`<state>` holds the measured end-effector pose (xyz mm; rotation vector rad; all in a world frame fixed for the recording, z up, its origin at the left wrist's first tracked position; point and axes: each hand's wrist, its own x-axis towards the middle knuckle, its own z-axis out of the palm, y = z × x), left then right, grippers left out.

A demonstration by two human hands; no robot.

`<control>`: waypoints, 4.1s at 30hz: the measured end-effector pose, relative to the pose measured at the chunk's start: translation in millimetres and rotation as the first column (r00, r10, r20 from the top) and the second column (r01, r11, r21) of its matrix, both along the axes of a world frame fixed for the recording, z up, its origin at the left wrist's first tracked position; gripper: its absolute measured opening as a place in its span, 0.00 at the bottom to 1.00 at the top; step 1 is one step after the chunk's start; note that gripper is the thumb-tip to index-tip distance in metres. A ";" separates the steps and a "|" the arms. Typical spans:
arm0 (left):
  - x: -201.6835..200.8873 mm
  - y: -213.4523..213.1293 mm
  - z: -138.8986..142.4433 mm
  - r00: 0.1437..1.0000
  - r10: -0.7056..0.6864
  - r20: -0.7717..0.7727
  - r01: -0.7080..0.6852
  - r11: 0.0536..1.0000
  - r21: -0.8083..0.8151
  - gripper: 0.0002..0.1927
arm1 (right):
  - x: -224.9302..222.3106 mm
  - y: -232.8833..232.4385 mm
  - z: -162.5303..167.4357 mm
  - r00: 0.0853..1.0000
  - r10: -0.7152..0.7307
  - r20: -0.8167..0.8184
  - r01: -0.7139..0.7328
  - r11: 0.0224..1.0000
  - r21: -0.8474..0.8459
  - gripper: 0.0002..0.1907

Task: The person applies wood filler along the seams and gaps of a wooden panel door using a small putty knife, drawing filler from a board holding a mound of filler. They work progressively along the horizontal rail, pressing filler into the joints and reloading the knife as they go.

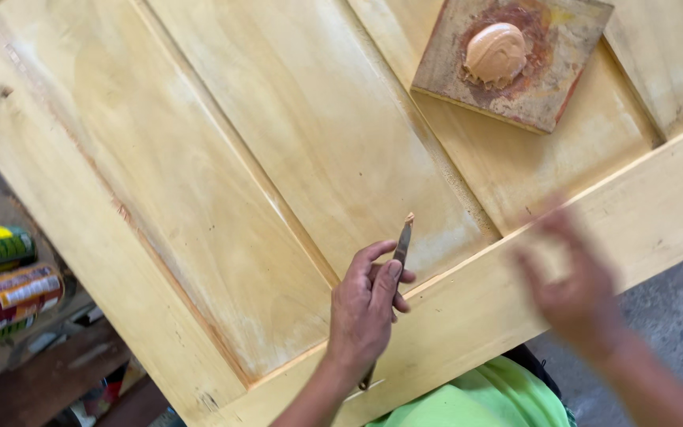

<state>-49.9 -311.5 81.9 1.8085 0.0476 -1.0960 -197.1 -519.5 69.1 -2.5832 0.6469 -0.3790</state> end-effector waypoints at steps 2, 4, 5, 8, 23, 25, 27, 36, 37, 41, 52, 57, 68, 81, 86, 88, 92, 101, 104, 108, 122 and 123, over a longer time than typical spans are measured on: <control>18.2 4.2 -8.5 0.983 -0.154 0.099 0.164 0.981 -0.103 0.22 | -12.9 -36.0 -25.8 0.990 -0.142 -0.017 0.140 0.985 -0.102 0.30; 29.5 9.4 -17.2 0.968 -0.217 0.127 0.236 0.959 -0.156 0.22 | -23.2 -54.8 -57.7 0.972 -0.236 -0.009 0.232 0.962 -0.146 0.31; 33.1 13.5 -21.4 0.972 -0.209 0.111 0.226 0.960 -0.167 0.21 | -26.3 -60.9 -71.4 0.963 -0.270 0.011 0.268 0.950 -0.161 0.30; 43.3 28.9 -37.0 0.994 -0.105 -0.011 0.103 0.991 -0.083 0.21 | -31.3 -63.4 -93.0 0.979 -0.196 0.051 0.203 0.951 -0.233 0.33; 33.5 17.4 -83.9 0.738 -0.498 0.454 0.578 0.815 -0.045 0.16 | -10.2 -65.0 -74.4 0.973 -0.226 0.048 0.231 0.935 -0.269 0.31; 39.2 8.3 -68.1 0.632 -0.566 0.530 0.675 0.737 -0.018 0.16 | -12.3 -63.9 -73.5 0.974 -0.222 0.036 0.223 0.933 -0.281 0.30; 41.8 0.8 -57.7 0.593 -0.648 0.479 0.718 0.694 0.050 0.15 | -14.1 -62.9 -72.8 0.974 -0.227 0.015 0.222 0.933 -0.283 0.30; 33.6 -16.4 -24.7 0.327 -0.789 0.521 0.831 0.502 0.239 0.15 | -20.1 -57.6 -74.4 0.970 -0.241 -0.002 0.232 0.936 -0.265 0.29; 35.7 -18.7 -20.4 0.292 -0.820 0.492 0.845 0.463 0.269 0.14 | -20.2 -56.9 -73.9 0.971 -0.240 -0.006 0.230 0.936 -0.268 0.29; 43.4 -29.8 -13.7 0.195 -0.886 0.421 0.873 0.352 0.337 0.15 | -18.1 -55.0 -72.4 0.969 -0.246 -0.032 0.226 0.929 -0.293 0.28; 36.5 -29.7 -11.5 0.356 -0.784 0.509 0.831 0.514 0.211 0.18 | -17.7 -52.6 -75.0 0.968 -0.249 0.013 0.245 0.938 -0.246 0.28; 37.6 -18.1 -19.0 0.315 -0.783 0.537 0.830 0.501 0.245 0.16 | -18.8 -53.8 -73.9 0.971 -0.241 0.000 0.232 0.934 -0.271 0.27; 36.6 -8.7 -28.3 0.199 -0.790 0.580 0.853 0.431 0.294 0.17 | -17.6 -52.3 -73.5 0.973 -0.227 0.033 0.228 0.949 -0.216 0.27; 7.8 -20.7 -60.1 0.315 -0.727 0.610 0.817 0.535 0.216 0.22 | -27.8 -54.6 -83.9 0.968 -0.252 -0.010 0.240 0.933 -0.270 0.23; 17.1 -20.9 -59.9 0.041 -0.712 0.701 0.866 0.376 0.331 0.25 | -36.0 -58.0 -92.5 0.967 -0.254 -0.024 0.237 0.930 -0.281 0.22; 21.6 -24.3 -58.3 -0.074 -0.699 0.711 0.833 0.348 0.430 0.25 | -37.6 -58.9 -93.5 0.967 -0.252 -0.029 0.234 0.930 -0.284 0.22; 30.3 -31.8 -54.3 -0.036 -0.684 0.729 0.845 0.369 0.387 0.26 | -38.2 -59.2 -94.3 0.968 -0.249 -0.017 0.235 0.933 -0.271 0.23; 39.3 -26.0 -38.2 0.147 -0.783 0.605 0.898 0.362 0.251 0.17 | -38.5 -60.3 -94.7 0.965 -0.258 -0.042 0.235 0.928 -0.290 0.22; 34.6 -26.9 -36.5 0.322 -0.724 0.610 0.849 0.506 0.152 0.21 | -36.8 -60.6 -93.6 0.968 -0.249 -0.027 0.232 0.932 -0.279 0.22; 31.8 -31.1 -40.4 0.359 -0.761 0.540 0.847 0.509 0.153 0.20 | -34.2 -60.0 -92.3 0.970 -0.242 -0.015 0.230 0.936 -0.268 0.23; 27.1 -30.7 -26.5 0.427 -0.663 0.615 0.766 0.626 0.144 0.17 | -33.0 -58.8 -90.5 0.969 -0.248 -0.006 0.236 0.928 -0.288 0.25; 22.5 -30.4 -28.2 0.408 -0.664 0.626 0.787 0.604 0.128 0.19 | -33.2 -59.0 -90.9 0.970 -0.244 0.008 0.235 0.924 -0.303 0.25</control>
